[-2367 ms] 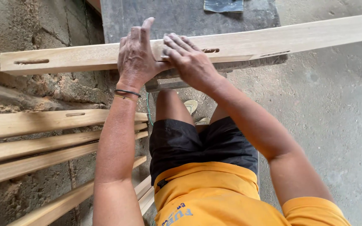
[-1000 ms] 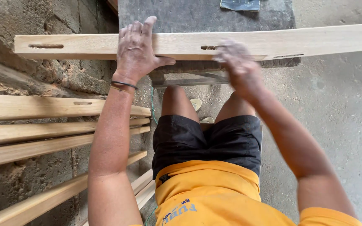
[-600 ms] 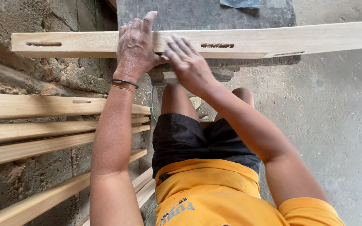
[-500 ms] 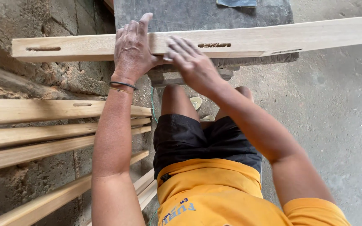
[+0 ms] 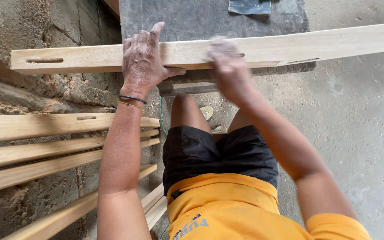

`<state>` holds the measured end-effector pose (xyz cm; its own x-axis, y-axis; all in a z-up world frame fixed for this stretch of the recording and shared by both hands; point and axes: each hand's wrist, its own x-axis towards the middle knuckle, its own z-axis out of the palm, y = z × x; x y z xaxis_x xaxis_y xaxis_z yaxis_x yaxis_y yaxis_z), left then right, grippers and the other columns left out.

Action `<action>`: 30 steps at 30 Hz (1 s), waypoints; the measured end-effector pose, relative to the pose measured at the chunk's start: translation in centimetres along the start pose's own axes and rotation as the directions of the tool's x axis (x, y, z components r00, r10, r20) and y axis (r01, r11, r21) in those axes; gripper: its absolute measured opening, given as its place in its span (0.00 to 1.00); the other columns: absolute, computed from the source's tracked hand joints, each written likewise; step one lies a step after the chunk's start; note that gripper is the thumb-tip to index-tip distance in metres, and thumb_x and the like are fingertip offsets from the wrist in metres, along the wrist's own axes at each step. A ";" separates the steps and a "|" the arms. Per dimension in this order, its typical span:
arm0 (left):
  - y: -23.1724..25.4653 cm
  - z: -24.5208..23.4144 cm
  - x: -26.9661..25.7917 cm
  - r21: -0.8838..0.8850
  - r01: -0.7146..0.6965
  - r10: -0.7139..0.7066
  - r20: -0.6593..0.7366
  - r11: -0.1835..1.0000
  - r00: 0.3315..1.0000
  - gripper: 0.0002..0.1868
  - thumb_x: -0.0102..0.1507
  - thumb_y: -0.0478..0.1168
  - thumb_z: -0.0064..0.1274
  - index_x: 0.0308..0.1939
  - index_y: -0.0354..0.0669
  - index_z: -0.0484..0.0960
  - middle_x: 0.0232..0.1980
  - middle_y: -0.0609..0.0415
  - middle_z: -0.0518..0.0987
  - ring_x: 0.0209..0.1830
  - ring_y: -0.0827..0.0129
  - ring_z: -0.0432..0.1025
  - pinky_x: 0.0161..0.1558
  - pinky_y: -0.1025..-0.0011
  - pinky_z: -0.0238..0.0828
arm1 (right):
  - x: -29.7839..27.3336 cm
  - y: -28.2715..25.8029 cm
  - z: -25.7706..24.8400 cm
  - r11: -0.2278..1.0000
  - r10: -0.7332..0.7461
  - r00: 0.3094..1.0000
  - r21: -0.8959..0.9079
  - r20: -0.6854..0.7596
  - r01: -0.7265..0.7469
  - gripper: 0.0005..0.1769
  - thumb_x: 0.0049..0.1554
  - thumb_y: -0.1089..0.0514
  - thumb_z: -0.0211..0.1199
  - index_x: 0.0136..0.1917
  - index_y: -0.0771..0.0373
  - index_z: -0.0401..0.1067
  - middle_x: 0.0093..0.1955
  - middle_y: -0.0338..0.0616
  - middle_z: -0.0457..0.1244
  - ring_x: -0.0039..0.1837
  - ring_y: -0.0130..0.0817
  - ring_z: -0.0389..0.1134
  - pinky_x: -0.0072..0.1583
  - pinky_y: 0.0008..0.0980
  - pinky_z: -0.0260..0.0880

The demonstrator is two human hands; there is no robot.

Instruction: Sanding a wooden furniture component and cleaning out a joint slot using a hand tool

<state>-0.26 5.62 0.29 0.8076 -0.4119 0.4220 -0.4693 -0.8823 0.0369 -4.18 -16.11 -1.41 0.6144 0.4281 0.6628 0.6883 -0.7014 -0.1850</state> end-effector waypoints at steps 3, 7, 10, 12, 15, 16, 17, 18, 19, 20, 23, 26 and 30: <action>0.1 -0.2 0.0 -0.040 0.021 -0.020 0.013 0.999 1.000 0.55 0.35 0.72 0.61 0.54 0.46 0.58 0.41 0.50 0.69 0.37 0.58 0.64 0.42 0.65 0.55 | 1.5 -1.8 1.9 0.995 0.100 0.979 -0.036 0.175 -0.095 0.15 0.52 0.72 0.46 0.54 0.72 0.62 0.58 0.61 0.53 0.63 0.50 0.52 0.65 0.42 0.45; 0.0 -0.3 -0.2 -0.098 0.030 -0.028 0.023 0.995 0.999 0.54 0.36 0.71 0.61 0.54 0.46 0.56 0.40 0.50 0.68 0.38 0.58 0.63 0.43 0.65 0.53 | -1.0 1.6 -2.7 0.995 0.078 0.988 0.058 0.136 -0.086 0.12 0.52 0.73 0.49 0.51 0.72 0.62 0.56 0.61 0.55 0.61 0.51 0.55 0.64 0.42 0.50; 0.0 0.0 -0.2 -0.072 0.015 -0.016 -0.016 0.997 1.000 0.55 0.37 0.74 0.58 0.55 0.46 0.56 0.39 0.51 0.67 0.36 0.60 0.63 0.44 0.65 0.54 | -4.4 4.8 -5.9 0.986 0.162 0.984 -0.057 0.068 -0.158 0.10 0.55 0.70 0.47 0.51 0.74 0.62 0.56 0.62 0.56 0.61 0.52 0.55 0.63 0.42 0.51; 0.0 0.1 -0.2 -0.053 0.010 -0.012 -0.027 0.999 1.000 0.55 0.37 0.75 0.57 0.56 0.47 0.56 0.39 0.51 0.67 0.35 0.60 0.63 0.44 0.65 0.54 | -4.5 4.9 -6.2 0.955 0.249 0.965 -0.184 0.077 -0.232 0.12 0.59 0.66 0.42 0.53 0.73 0.63 0.59 0.60 0.56 0.63 0.49 0.54 0.64 0.39 0.48; 0.0 0.5 -0.1 -0.024 -0.002 0.002 0.004 1.000 1.000 0.55 0.40 0.79 0.49 0.57 0.47 0.54 0.38 0.51 0.69 0.36 0.62 0.63 0.43 0.65 0.55 | -2.1 2.5 -3.2 0.994 0.077 0.997 -0.079 -0.017 -0.078 0.11 0.49 0.78 0.45 0.44 0.73 0.64 0.47 0.57 0.60 0.55 0.53 0.57 0.62 0.46 0.52; 0.0 0.5 -0.1 -0.040 0.002 -0.001 0.013 0.999 1.000 0.53 0.41 0.79 0.46 0.56 0.46 0.55 0.38 0.51 0.70 0.34 0.62 0.64 0.42 0.66 0.55 | -1.6 1.5 -1.3 0.997 0.064 0.998 -0.041 -0.009 -0.064 0.14 0.47 0.77 0.47 0.47 0.73 0.64 0.49 0.57 0.60 0.56 0.52 0.58 0.62 0.44 0.53; 0.1 0.4 0.0 -0.055 0.006 -0.005 0.022 0.998 1.000 0.51 0.43 0.78 0.44 0.55 0.46 0.56 0.37 0.50 0.70 0.32 0.63 0.64 0.42 0.67 0.56 | -1.0 0.6 0.6 0.999 0.050 0.999 -0.003 -0.002 -0.050 0.18 0.44 0.76 0.48 0.49 0.72 0.65 0.51 0.57 0.60 0.57 0.51 0.59 0.61 0.42 0.54; 0.1 0.2 0.0 -0.057 -0.009 0.010 0.020 0.998 1.000 0.51 0.43 0.78 0.44 0.55 0.46 0.56 0.37 0.50 0.70 0.32 0.63 0.64 0.42 0.67 0.56 | -0.6 0.1 0.8 0.998 0.059 0.998 -0.012 -0.009 -0.060 0.18 0.44 0.76 0.48 0.49 0.72 0.65 0.51 0.57 0.60 0.57 0.51 0.59 0.61 0.42 0.54; 0.1 0.1 0.1 -0.063 -0.011 0.012 0.015 0.998 1.000 0.51 0.42 0.76 0.48 0.54 0.45 0.57 0.38 0.48 0.71 0.35 0.60 0.65 0.42 0.66 0.55 | -0.3 -0.2 1.1 0.997 0.048 0.998 -0.060 0.032 -0.046 0.15 0.50 0.70 0.46 0.51 0.72 0.64 0.55 0.56 0.57 0.60 0.48 0.55 0.63 0.41 0.51; 0.2 0.0 0.1 -0.070 -0.014 0.015 0.013 0.997 1.000 0.50 0.40 0.74 0.52 0.53 0.44 0.59 0.40 0.47 0.72 0.38 0.58 0.66 0.43 0.65 0.55 | 0.0 -0.6 1.3 0.994 0.044 0.996 -0.106 0.076 -0.036 0.14 0.55 0.64 0.44 0.53 0.72 0.62 0.59 0.55 0.54 0.63 0.46 0.51 0.64 0.41 0.48; 0.3 0.2 0.0 0.023 -0.105 0.106 -0.057 0.994 0.993 0.42 0.54 0.72 0.30 0.53 0.40 0.61 0.35 0.47 0.74 0.29 0.64 0.67 0.42 0.67 0.59 | -1.8 1.4 -1.6 0.992 0.129 0.982 -0.020 0.137 -0.127 0.15 0.55 0.66 0.43 0.54 0.69 0.62 0.60 0.55 0.53 0.64 0.43 0.51 0.65 0.39 0.46; 0.4 0.1 -0.1 0.090 -0.120 0.125 -0.050 0.989 0.991 0.45 0.48 0.76 0.34 0.49 0.40 0.68 0.34 0.48 0.73 0.30 0.62 0.66 0.41 0.67 0.58 | -5.8 6.4 -5.2 0.977 0.210 0.978 -0.021 -0.019 -0.210 0.15 0.48 0.70 0.53 0.51 0.70 0.66 0.57 0.56 0.56 0.61 0.47 0.56 0.63 0.43 0.50; 0.8 -0.2 0.0 0.128 -0.151 0.160 -0.064 0.980 0.985 0.40 0.48 0.75 0.40 0.41 0.42 0.75 0.34 0.47 0.74 0.34 0.59 0.67 0.43 0.66 0.59 | -10.1 12.5 -11.6 0.961 0.227 0.965 -0.132 -0.135 -0.244 0.08 0.50 0.74 0.50 0.45 0.73 0.67 0.50 0.58 0.61 0.56 0.51 0.60 0.59 0.41 0.55</action>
<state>-0.74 4.95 0.45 0.6976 -0.5323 0.4796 -0.5359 -0.8319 -0.1438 -6.24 -35.82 -1.95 0.6963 0.1768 0.6956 0.4604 -0.8535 -0.2440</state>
